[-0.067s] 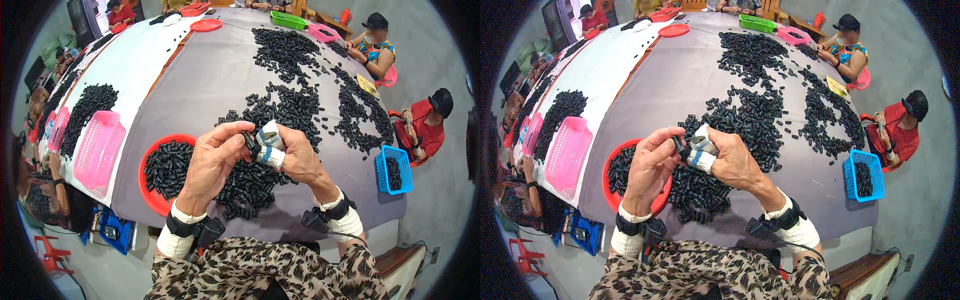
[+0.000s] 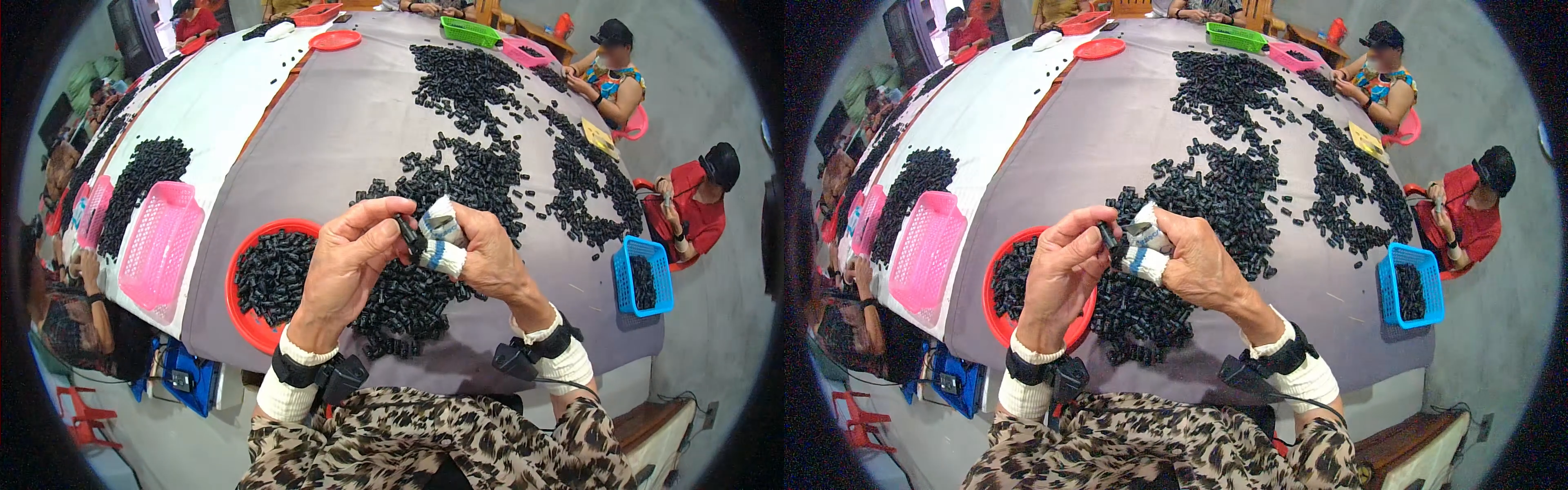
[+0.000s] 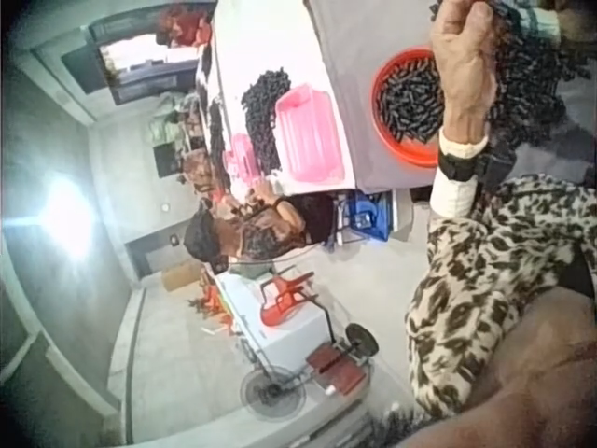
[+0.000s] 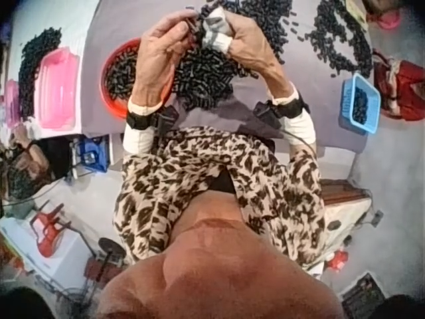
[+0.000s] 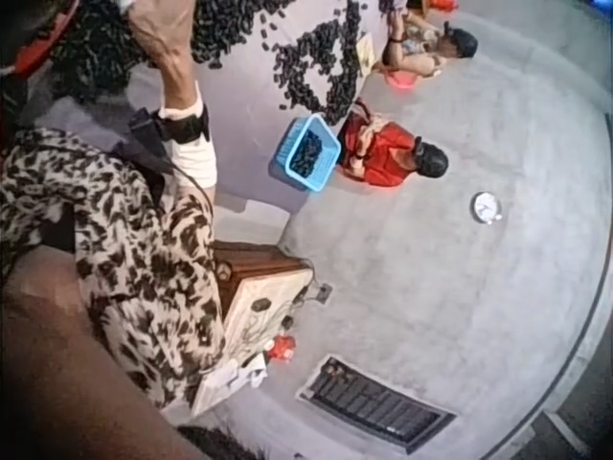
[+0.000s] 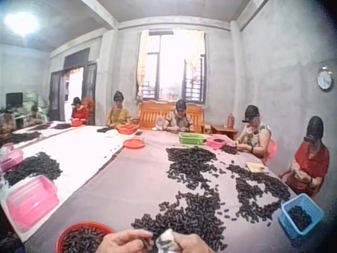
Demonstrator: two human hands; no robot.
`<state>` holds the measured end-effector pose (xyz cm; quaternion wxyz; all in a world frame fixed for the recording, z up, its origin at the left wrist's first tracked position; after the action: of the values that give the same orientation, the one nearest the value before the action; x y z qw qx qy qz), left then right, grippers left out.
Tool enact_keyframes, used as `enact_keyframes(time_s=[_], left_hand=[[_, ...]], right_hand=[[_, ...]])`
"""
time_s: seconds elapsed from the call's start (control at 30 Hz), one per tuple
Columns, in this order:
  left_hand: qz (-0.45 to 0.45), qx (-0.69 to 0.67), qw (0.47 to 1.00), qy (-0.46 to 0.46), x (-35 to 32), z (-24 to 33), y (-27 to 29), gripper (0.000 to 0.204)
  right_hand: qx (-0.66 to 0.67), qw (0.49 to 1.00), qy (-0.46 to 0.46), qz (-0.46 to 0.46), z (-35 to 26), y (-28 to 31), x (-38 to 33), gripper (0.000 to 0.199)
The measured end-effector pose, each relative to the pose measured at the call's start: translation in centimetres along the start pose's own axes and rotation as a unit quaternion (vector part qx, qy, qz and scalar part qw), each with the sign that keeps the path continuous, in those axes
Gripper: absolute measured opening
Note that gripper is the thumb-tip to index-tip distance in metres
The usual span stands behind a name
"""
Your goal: Sorting small black plastic or rubber components on a workbench.
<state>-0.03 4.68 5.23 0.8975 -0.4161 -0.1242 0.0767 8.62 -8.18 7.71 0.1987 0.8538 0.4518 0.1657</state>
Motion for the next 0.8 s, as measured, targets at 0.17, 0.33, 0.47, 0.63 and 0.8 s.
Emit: enact_keyframes(time_s=[0.17, 0.33, 0.47, 0.63, 0.8], left_hand=[[-0.006, 0.018, 1.000, -0.005, 0.3, 0.1, 0.0, 0.025], [-0.004, -0.014, 1.000, 0.009, 0.5, -0.4, 0.2, 0.026], [0.017, -0.040, 0.999, 0.014, 0.4, -0.5, -0.1, 0.026], [0.012, -0.080, 0.996, 0.021, 0.7, -1.0, 0.1, 0.027], [0.010, -0.117, 0.993, 0.033, 0.7, -1.4, 0.5, 0.026]], right_hand=[[-0.016, 0.999, 0.033, 0.017, 0.1, 0.3, -0.1, 0.021], [-0.011, 1.000, 0.022, 0.006, -0.2, 0.1, 0.2, 0.021], [-0.004, 1.000, 0.020, 0.008, -0.4, 0.1, 0.3, 0.022], [-0.020, 0.999, 0.040, 0.008, -0.1, 0.2, 0.5, 0.025], [-0.049, 0.998, 0.032, 0.003, 0.5, 0.3, 0.8, 0.035]])
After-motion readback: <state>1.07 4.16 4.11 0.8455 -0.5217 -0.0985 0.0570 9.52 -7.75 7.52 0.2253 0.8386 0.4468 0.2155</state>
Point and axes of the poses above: each hand's wrist, its own x-axis towards the middle knuckle, its own y-axis out of the back of the hand, z = x × y, the point moved 3 cm from there along x, towards the middle knuckle, and after that the axes turned 10 degrees about -x, right-handed, at the moved point
